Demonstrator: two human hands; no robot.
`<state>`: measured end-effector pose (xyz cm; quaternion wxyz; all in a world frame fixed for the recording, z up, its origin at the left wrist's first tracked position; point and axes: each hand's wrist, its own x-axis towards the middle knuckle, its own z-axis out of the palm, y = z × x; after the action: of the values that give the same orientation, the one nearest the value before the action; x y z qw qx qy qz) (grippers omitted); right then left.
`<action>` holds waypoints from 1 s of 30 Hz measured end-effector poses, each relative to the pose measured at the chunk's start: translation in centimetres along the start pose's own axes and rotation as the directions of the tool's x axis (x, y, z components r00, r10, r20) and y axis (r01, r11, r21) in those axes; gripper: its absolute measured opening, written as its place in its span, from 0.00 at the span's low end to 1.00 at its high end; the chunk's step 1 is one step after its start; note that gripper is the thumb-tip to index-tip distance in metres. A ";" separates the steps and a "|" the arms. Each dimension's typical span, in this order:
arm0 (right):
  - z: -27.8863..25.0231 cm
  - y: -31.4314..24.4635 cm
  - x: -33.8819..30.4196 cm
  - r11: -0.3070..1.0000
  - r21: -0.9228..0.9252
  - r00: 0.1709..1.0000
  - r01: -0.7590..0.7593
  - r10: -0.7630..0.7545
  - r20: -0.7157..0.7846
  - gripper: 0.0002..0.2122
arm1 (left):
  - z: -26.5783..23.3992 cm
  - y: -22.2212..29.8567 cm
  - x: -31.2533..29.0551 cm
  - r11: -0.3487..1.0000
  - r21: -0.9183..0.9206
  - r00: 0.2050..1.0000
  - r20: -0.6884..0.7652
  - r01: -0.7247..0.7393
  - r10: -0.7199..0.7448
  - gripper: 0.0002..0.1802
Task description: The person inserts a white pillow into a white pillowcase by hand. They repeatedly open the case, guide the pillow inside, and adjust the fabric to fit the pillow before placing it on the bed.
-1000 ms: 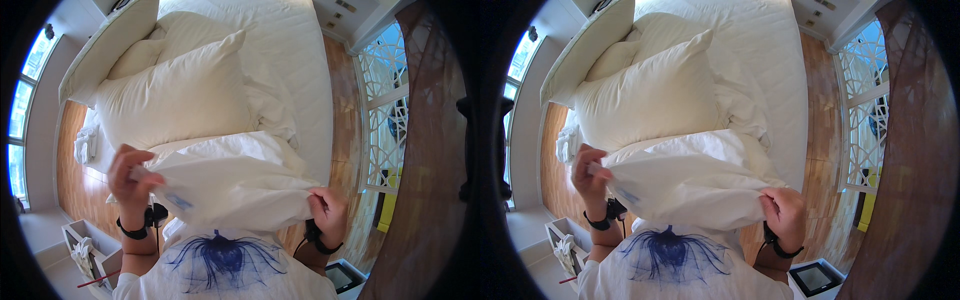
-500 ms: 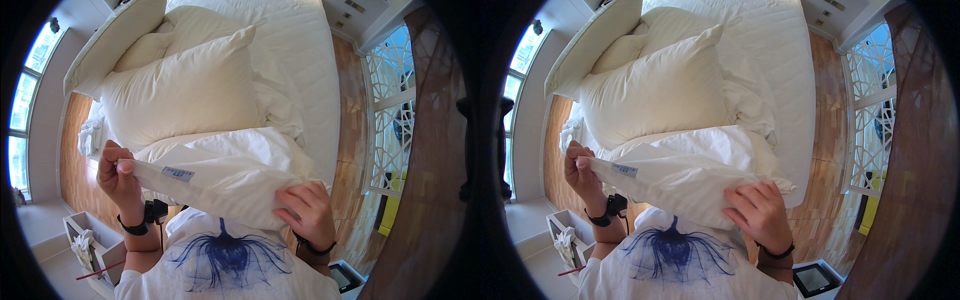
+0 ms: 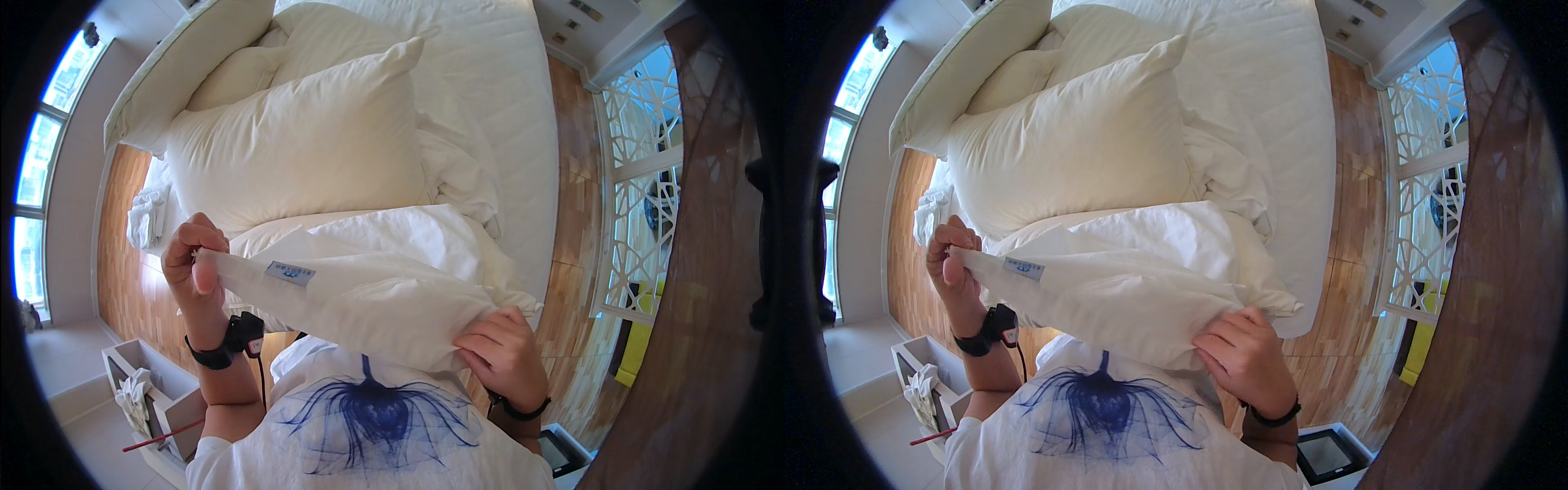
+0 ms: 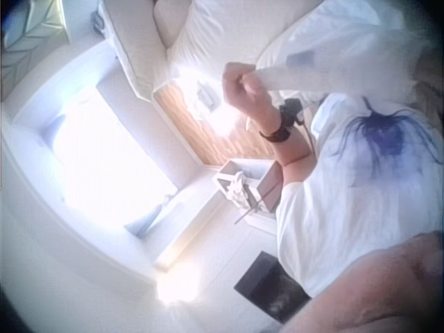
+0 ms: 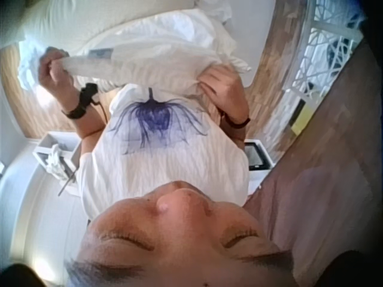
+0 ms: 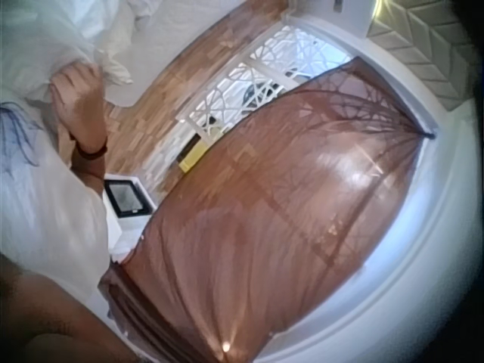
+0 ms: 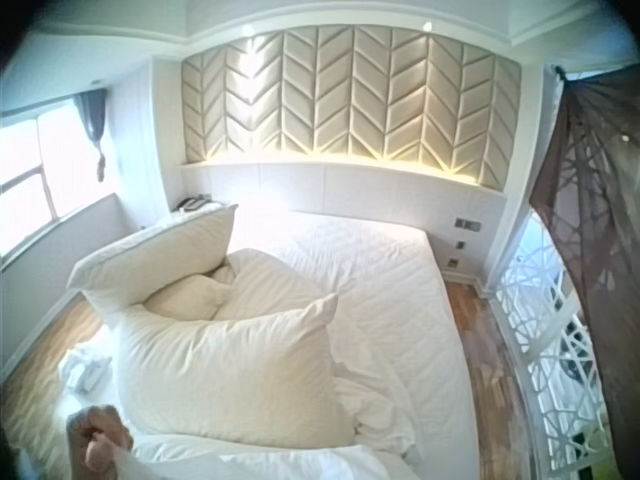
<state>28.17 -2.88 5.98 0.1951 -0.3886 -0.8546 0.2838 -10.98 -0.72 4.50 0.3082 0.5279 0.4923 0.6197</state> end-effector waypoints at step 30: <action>-4.3 -0.2 -3.0 0.948 0.314 0.996 0.058 -0.078 0.051 0.02 | -0.1 1.4 0.8 0.906 0.034 0.894 -0.150 -0.423 0.423 0.12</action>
<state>32.27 -3.89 9.02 0.2370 -0.3141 -0.8176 0.4204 -11.06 -0.53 6.11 0.1272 0.5728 0.3882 0.7107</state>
